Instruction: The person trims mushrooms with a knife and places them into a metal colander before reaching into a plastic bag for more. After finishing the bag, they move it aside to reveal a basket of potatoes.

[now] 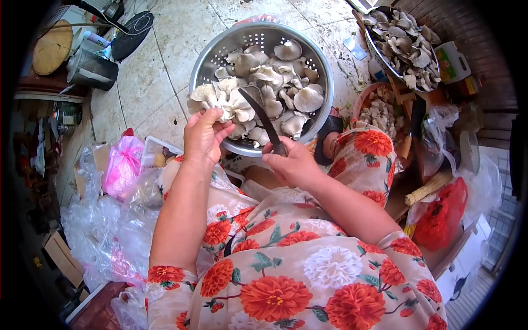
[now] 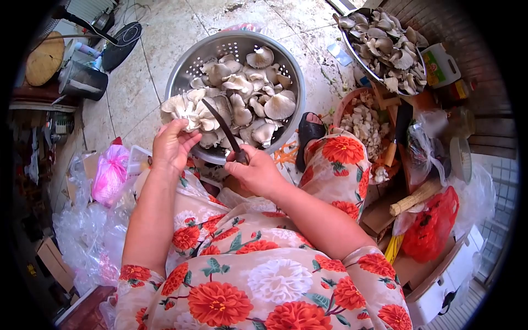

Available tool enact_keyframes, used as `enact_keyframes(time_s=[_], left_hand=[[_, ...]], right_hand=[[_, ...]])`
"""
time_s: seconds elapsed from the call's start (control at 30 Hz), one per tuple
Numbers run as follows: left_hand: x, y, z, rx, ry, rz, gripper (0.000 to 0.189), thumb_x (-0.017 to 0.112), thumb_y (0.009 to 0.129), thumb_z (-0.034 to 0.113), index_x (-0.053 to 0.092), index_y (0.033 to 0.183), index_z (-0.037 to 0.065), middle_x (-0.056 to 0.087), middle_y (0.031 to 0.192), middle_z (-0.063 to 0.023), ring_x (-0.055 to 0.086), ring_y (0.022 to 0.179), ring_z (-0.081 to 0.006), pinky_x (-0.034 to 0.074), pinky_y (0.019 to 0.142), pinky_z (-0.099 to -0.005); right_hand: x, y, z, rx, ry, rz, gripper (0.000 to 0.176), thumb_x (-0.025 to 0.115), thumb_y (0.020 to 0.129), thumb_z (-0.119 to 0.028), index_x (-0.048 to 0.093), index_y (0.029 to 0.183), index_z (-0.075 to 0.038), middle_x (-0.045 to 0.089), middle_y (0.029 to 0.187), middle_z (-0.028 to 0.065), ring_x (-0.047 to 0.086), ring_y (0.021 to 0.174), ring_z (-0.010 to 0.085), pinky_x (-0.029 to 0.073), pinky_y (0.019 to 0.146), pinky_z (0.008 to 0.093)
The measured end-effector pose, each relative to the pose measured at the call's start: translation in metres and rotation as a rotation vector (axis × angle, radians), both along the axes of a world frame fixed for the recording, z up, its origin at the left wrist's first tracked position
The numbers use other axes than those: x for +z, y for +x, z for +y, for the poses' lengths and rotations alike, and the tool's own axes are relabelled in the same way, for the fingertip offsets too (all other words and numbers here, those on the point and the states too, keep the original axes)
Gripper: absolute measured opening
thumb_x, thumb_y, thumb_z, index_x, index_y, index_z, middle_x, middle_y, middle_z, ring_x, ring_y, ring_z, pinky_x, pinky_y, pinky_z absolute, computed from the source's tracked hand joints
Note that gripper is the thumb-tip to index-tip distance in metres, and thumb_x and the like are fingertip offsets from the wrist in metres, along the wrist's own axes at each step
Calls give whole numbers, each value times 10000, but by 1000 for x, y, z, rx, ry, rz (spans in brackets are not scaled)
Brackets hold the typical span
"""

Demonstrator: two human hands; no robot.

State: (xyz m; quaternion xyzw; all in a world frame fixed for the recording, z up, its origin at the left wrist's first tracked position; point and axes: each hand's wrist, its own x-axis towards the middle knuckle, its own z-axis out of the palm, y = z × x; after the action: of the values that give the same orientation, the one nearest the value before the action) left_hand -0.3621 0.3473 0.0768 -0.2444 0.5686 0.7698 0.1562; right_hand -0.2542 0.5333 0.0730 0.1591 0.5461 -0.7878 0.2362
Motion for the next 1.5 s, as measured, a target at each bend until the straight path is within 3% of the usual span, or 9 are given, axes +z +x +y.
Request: enact_keyframes(time_s=[0.17,0.37,0.67,0.9,1.1,1.17,1.27,1.3,1.5], left_hand=[[-1,1,4,65,161,-61,218,653,809,102,581,996,16,617,893,-91,615,789,-229,571,745,-386],[8,6,9,89,225,-69,202,626,796,99,581,969,6,617,886,-102,622,762,-229,569,733,-389],[-1,12,5,-115,263,-81,211,600,785,94,569,979,17,624,869,-93,617,691,-194,572,653,-369],[3,22,15,-217,259,-85,97,589,800,100,580,880,47,631,839,-97,625,724,-205,574,683,-372],[1,7,10,-50,268,-38,152,586,803,111,585,929,24,620,864,-103,619,743,-214,571,698,-373],[2,5,8,15,234,-43,196,581,815,120,558,976,10,606,896,-115,612,773,-228,568,722,-377],[5,5,6,31,230,-42,197,570,820,118,554,982,8,603,908,-122,611,777,-233,568,723,-381],[6,5,7,30,229,-41,197,570,820,118,554,982,8,603,908,-122,611,777,-233,568,723,-381],[5,4,8,61,269,-49,195,543,822,118,556,978,3,607,895,-122,617,766,-236,570,722,-375]], right_hand=[[-9,5,-7,74,352,194,244,663,832,-205,568,969,-26,632,739,99,613,685,187,494,657,335],[-12,4,-12,96,589,368,225,634,835,-204,557,965,-37,640,804,195,635,742,359,497,669,402],[-18,-7,-10,143,802,418,277,615,833,-200,525,1001,-1,631,807,249,617,798,438,488,697,484],[-20,-22,-6,73,814,405,286,641,798,-195,554,939,38,625,792,270,611,801,453,496,707,482],[-11,-26,-7,33,487,278,262,676,798,-192,573,930,9,616,676,116,619,608,240,506,603,365],[1,-28,-1,-78,53,-54,184,665,818,-158,592,918,-22,584,669,12,557,599,119,477,583,283],[3,-28,0,-90,141,-25,107,640,836,-120,609,901,-41,588,700,-23,554,625,103,460,599,254],[-5,-26,-5,-125,226,158,130,648,822,-137,611,901,-41,604,710,9,566,646,118,461,621,265],[-17,-15,-10,11,434,307,184,644,778,-163,610,923,-56,629,733,100,606,662,187,484,652,313]])
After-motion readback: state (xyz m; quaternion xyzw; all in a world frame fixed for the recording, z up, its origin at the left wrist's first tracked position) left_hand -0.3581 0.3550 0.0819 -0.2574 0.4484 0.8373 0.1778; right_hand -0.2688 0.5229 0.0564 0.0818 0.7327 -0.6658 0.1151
